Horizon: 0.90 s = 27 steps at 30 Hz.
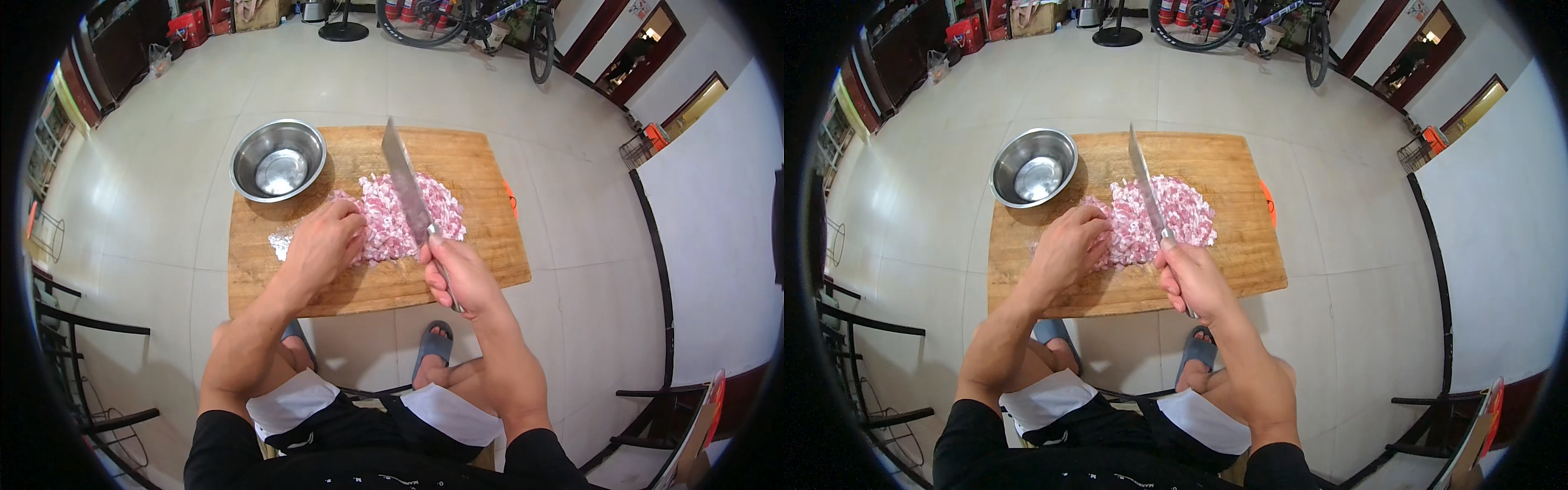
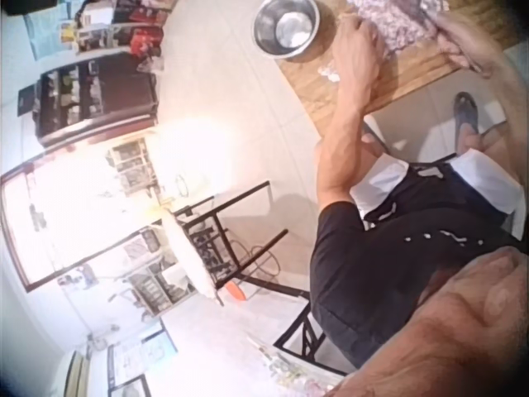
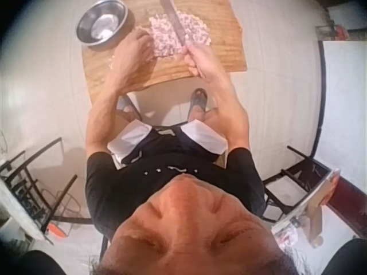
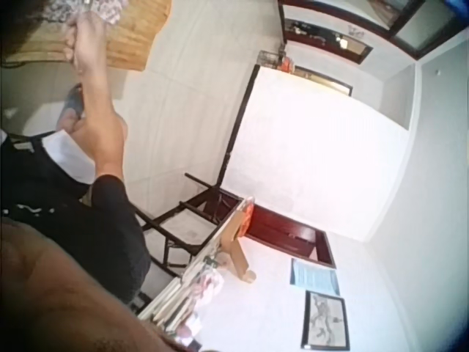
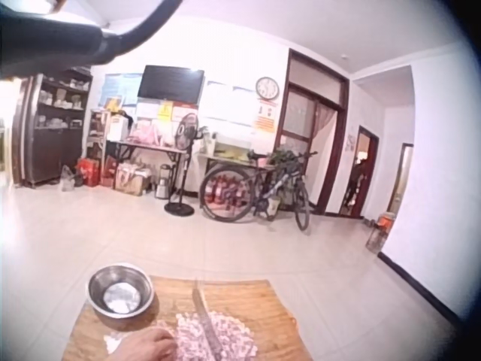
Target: The person uses a cleaver to repeatedly chop and mince a pile of raw meat on a wooden cutting board. They gather the meat into a central pile and continue chopping it into a finer consistency throughout the clip.
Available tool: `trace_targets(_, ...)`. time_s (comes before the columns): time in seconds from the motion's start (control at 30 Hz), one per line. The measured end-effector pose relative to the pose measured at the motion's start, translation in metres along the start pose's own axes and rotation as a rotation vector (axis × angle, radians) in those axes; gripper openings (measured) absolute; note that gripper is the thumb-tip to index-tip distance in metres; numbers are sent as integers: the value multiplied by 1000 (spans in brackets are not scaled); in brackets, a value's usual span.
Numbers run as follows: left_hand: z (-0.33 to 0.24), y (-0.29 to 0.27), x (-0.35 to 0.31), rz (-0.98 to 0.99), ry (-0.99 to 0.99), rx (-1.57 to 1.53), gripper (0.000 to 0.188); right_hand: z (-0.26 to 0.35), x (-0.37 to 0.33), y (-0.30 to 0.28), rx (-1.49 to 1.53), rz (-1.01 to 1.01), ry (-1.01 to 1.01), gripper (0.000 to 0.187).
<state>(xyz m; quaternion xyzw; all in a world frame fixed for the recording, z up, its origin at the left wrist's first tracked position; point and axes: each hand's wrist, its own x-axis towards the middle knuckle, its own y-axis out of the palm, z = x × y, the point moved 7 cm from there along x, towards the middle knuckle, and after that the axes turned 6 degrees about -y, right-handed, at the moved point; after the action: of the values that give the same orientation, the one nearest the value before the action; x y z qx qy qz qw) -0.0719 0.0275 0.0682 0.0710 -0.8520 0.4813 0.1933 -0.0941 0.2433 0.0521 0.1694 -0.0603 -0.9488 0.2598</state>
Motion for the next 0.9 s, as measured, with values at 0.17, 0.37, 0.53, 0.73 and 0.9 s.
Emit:
trace_targets(0.17,3,0,-1,-8,-18,-4,16,7,-14,4,31,12,-151,42)
trace_targets(0.37,2,1,0,20,-24,-14,18,-17,4,0,-103,26,121,44)
trace_targets(0.53,4,1,-2,32,-3,16,19,39,-27,9,94,48,-182,41)
trace_targets(0.73,1,2,0,2,8,28,14,-27,13,-4,-4,33,59,44)
trace_targets(0.9,4,-2,-2,29,-27,34,14,1,5,2,-41,15,62,46)
